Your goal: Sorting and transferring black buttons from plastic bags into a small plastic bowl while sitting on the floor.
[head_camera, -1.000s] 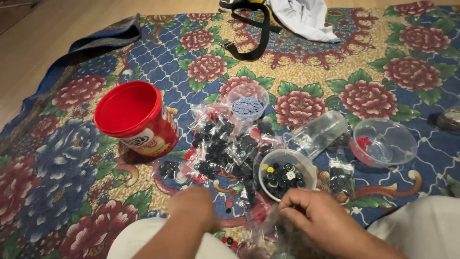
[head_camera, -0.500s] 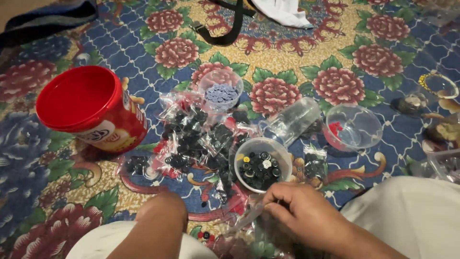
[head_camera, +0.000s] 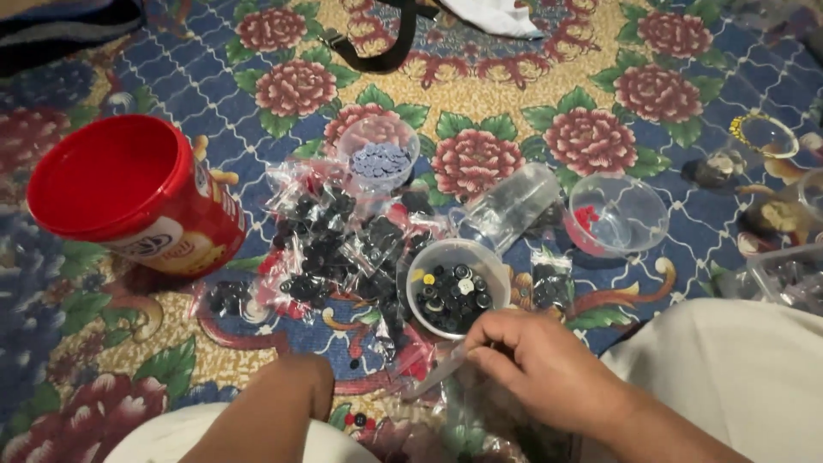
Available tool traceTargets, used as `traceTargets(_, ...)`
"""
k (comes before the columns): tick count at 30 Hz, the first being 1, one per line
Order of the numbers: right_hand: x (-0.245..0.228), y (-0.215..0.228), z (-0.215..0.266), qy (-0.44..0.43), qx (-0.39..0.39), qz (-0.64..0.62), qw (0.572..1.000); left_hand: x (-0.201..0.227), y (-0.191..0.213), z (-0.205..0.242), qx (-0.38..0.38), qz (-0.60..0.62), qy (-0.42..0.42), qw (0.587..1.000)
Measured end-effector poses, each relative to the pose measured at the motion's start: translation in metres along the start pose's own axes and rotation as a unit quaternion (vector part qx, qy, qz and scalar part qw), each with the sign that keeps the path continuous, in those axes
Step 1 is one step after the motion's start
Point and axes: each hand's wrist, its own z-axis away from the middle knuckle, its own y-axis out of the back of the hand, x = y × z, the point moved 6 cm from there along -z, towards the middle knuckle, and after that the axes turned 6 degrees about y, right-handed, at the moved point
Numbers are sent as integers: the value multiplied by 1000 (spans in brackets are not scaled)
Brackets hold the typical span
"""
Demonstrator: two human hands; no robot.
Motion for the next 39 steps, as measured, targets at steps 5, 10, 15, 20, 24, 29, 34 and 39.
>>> traceTargets(5,-3,12,0,-10,15,-24,1000,1,31,29,70,19,-34,997)
traceTargets(10,-8,20,0,1,49,-85,995,-22,39,60,88,33,166,982)
traceTargets(15,9,12,5,33,61,-84,994,-19,23,25,43,55,123,990)
traceTargets(20,5,19,2,-6,52,-86,995,-16,26,41,-3,28,149,988)
traceTargets(24,-1,17,4,-28,38,-75,996,-17,40,13,143,213,47,965)
traceTargets(29,-1,18,-1,-58,25,-70,996,-23,59,97,103,684,-10,722)
traceTargets(34,-4,21,0,-72,26,-81,994,-10,49,91,52,230,32,971)
traceTargets(39,3,20,0,-72,16,-75,994,21,20,53,-27,-46,60,997)
